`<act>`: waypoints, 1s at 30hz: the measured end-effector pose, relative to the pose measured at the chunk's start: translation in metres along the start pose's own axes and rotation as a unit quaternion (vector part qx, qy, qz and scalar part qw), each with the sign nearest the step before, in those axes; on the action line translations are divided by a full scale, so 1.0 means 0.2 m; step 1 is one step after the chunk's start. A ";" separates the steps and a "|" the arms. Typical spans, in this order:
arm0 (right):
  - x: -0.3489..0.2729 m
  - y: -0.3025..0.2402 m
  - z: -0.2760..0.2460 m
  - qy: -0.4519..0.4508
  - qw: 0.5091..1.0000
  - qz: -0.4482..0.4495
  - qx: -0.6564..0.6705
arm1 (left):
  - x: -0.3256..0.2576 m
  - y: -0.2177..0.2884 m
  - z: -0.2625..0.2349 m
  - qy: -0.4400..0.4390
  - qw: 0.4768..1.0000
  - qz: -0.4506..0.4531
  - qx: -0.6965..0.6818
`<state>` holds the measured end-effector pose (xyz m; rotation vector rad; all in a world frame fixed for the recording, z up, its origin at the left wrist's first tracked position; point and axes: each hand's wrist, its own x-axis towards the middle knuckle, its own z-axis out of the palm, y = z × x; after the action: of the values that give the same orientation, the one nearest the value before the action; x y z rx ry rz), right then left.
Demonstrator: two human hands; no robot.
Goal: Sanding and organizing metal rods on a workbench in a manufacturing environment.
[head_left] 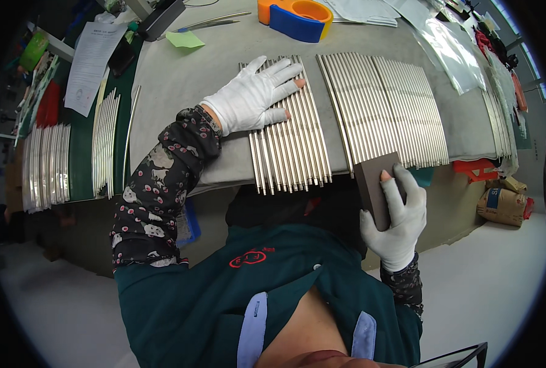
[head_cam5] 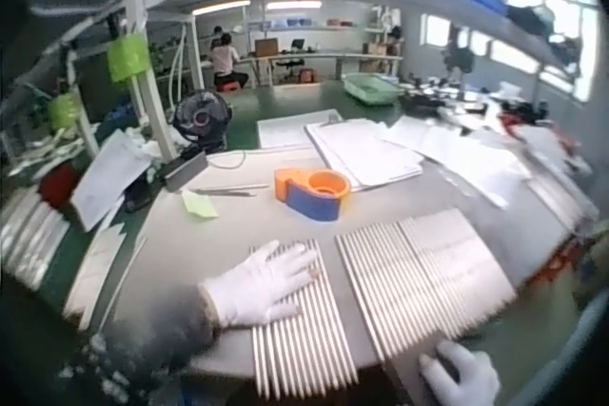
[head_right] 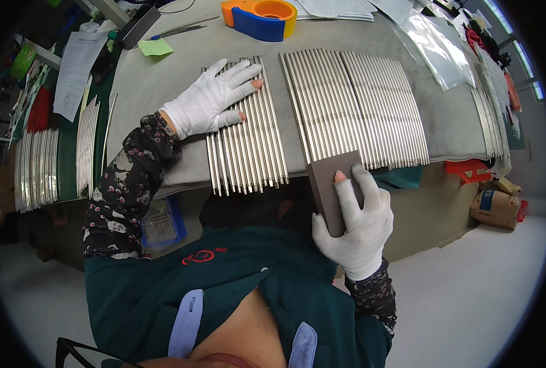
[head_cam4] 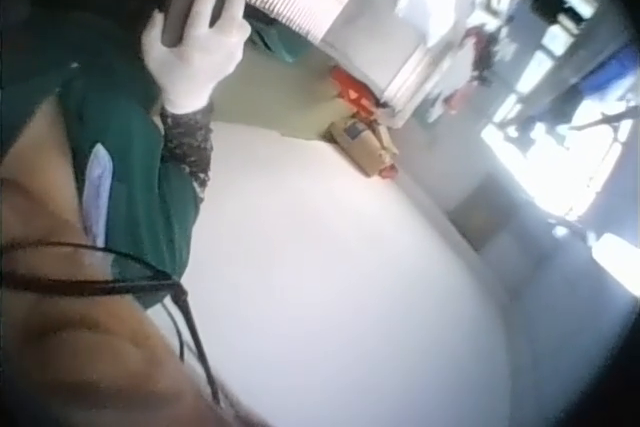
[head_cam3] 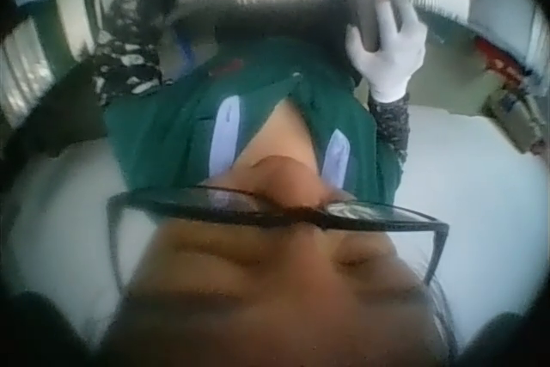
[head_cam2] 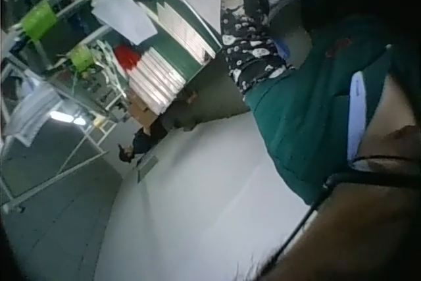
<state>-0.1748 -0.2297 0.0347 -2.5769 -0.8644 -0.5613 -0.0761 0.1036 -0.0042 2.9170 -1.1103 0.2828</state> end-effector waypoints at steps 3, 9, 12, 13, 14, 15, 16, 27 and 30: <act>-0.01 0.00 0.01 -0.002 1.000 0.004 -0.001 | 0.05 0.02 0.01 -0.003 1.000 -0.003 0.002; -0.01 -0.02 0.01 -0.014 1.000 0.002 0.011 | 0.07 0.02 0.02 -0.010 1.000 -0.006 0.018; -0.01 -0.03 0.02 -0.021 1.000 0.003 0.015 | 0.08 0.03 0.01 -0.009 1.000 -0.007 0.022; -0.01 -0.03 0.02 -0.026 1.000 0.001 0.011 | 0.08 0.03 0.01 -0.010 1.000 -0.008 0.024; -0.01 -0.04 0.03 -0.032 0.999 0.000 0.007 | 0.08 0.03 0.02 -0.010 1.000 -0.008 0.023; 0.00 -0.04 0.03 -0.032 0.999 0.001 0.007 | 0.08 0.02 0.02 -0.008 1.000 -0.005 0.025; 0.01 -0.05 0.04 -0.034 0.999 -0.010 -0.002 | 0.08 0.02 0.03 -0.006 1.000 -0.002 0.027; 0.14 -0.20 0.10 -0.096 0.992 -0.047 -0.067 | 0.06 0.03 -0.01 -0.002 1.000 -0.004 0.008; 0.30 -0.20 0.22 -0.078 0.991 -0.032 -0.100 | 0.06 0.03 0.01 -0.003 1.000 -0.002 0.007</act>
<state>-0.1448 -0.1515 0.0334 -2.8137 -0.9913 -0.4919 -0.0707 0.0912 -0.0043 2.9338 -1.1083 0.2822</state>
